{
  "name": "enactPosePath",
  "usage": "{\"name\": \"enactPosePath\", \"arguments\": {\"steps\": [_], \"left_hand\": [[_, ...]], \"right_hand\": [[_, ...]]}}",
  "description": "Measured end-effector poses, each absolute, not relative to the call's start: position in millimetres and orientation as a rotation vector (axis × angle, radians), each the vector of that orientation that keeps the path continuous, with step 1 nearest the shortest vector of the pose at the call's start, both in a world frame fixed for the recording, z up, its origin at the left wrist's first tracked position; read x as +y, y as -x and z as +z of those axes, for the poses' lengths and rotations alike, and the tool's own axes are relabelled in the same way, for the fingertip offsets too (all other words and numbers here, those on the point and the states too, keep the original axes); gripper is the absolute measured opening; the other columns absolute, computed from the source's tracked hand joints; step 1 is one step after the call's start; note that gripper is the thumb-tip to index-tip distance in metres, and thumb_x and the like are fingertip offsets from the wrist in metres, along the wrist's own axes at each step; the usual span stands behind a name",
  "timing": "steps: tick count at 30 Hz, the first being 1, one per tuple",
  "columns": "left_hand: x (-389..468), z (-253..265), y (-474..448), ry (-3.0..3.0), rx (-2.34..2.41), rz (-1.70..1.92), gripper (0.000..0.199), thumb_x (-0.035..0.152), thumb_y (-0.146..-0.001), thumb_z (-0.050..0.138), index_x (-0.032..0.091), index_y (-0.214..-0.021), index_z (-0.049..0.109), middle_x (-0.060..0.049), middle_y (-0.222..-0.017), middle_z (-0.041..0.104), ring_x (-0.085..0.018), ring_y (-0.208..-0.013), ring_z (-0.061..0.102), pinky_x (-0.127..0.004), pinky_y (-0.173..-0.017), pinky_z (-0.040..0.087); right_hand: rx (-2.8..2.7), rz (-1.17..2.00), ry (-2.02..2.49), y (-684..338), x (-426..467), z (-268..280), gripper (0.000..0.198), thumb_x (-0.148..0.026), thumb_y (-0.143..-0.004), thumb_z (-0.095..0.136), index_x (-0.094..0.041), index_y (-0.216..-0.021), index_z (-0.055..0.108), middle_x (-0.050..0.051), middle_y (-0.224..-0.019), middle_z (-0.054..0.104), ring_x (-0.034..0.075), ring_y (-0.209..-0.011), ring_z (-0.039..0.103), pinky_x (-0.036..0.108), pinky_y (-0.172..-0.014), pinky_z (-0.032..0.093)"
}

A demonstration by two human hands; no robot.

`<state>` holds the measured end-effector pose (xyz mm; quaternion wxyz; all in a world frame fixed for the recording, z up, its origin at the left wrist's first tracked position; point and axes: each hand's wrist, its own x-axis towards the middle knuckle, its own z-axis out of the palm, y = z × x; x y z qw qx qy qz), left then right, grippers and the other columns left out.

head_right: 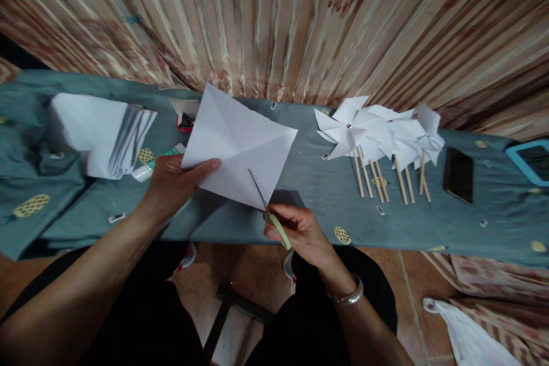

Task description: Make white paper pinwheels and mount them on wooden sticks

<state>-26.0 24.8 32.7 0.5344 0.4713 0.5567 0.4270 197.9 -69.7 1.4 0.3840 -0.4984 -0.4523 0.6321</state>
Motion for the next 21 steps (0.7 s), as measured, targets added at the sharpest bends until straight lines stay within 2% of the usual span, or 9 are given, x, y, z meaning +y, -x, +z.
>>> {"name": "enactPosePath", "arguments": {"steps": [10,16,21], "left_hand": [[24.0,30.0,25.7,-1.14,1.33,1.014,0.016,0.033,-0.064,0.075,0.017,-0.064,0.069,0.002,-0.049,0.057,-0.01,-0.042,0.046,-0.021,-0.038,0.034],[24.1,30.2,24.9,-1.132,1.335,1.004,0.018,0.034,-0.064,0.075,0.017,-0.065,0.07,0.002,-0.051,0.058,-0.011,-0.043,0.049,-0.023,-0.04,0.035],[23.6,29.6,24.9,-1.121,1.337,1.012,0.019,0.034,-0.063,0.077,0.017,-0.066,0.07,0.002,-0.052,0.059,-0.011,-0.044,0.049,-0.022,-0.04,0.037]], "right_hand": [[-1.15,1.627,1.279,-198.0,-69.7,1.5,0.034,-0.048,-0.069,0.08,-0.018,-0.082,0.073,-0.001,-0.065,0.06,0.009,-0.056,0.048,0.022,-0.051,0.042],[-1.114,1.64,1.277,-199.1,-70.6,-0.9,0.036,-0.046,-0.067,0.082,-0.02,-0.09,0.074,-0.001,-0.068,0.063,0.01,-0.058,0.051,0.023,-0.053,0.045],[-1.138,1.617,1.266,-197.2,-70.7,0.7,0.032,-0.048,-0.07,0.079,-0.019,-0.081,0.073,-0.001,-0.065,0.06,0.009,-0.057,0.049,0.021,-0.052,0.043]]}}
